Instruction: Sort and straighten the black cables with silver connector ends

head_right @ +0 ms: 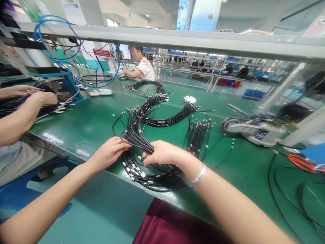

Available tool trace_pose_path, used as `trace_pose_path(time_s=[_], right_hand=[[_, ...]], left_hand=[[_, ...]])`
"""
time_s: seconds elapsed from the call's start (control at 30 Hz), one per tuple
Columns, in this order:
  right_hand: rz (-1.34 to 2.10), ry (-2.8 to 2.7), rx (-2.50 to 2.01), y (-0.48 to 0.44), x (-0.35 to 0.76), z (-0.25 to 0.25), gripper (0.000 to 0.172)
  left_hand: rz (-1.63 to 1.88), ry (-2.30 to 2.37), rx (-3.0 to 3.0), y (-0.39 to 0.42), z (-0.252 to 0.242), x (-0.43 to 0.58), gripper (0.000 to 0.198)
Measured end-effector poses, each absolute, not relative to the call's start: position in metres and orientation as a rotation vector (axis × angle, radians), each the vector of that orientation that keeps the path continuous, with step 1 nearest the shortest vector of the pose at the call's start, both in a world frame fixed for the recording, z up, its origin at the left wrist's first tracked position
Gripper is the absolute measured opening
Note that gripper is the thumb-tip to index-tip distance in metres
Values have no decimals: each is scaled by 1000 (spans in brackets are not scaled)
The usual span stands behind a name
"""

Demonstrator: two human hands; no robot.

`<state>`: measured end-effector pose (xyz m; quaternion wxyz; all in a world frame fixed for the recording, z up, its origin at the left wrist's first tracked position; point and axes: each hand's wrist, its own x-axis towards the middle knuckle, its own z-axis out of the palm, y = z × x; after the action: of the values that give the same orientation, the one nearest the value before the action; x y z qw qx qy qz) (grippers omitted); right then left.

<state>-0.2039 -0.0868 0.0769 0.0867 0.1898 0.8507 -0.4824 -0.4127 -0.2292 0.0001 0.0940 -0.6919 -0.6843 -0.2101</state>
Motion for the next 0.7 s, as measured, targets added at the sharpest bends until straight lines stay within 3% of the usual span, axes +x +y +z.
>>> trace_pose_path(time_s=[0.27,0.53,0.7], right_hand=[[-1525,2508,453,-82,-205,76,18],[-1412,2524,591,-85,-218,70,34],[-1436,2502,599,-87,-219,68,19]], left_hand=[[-646,-1760,-1821,-239,2,-341,23],[-762,-1632,-1681,-238,0,-310,34],[-816,-1637,-1709,-232,-4,-291,24]])
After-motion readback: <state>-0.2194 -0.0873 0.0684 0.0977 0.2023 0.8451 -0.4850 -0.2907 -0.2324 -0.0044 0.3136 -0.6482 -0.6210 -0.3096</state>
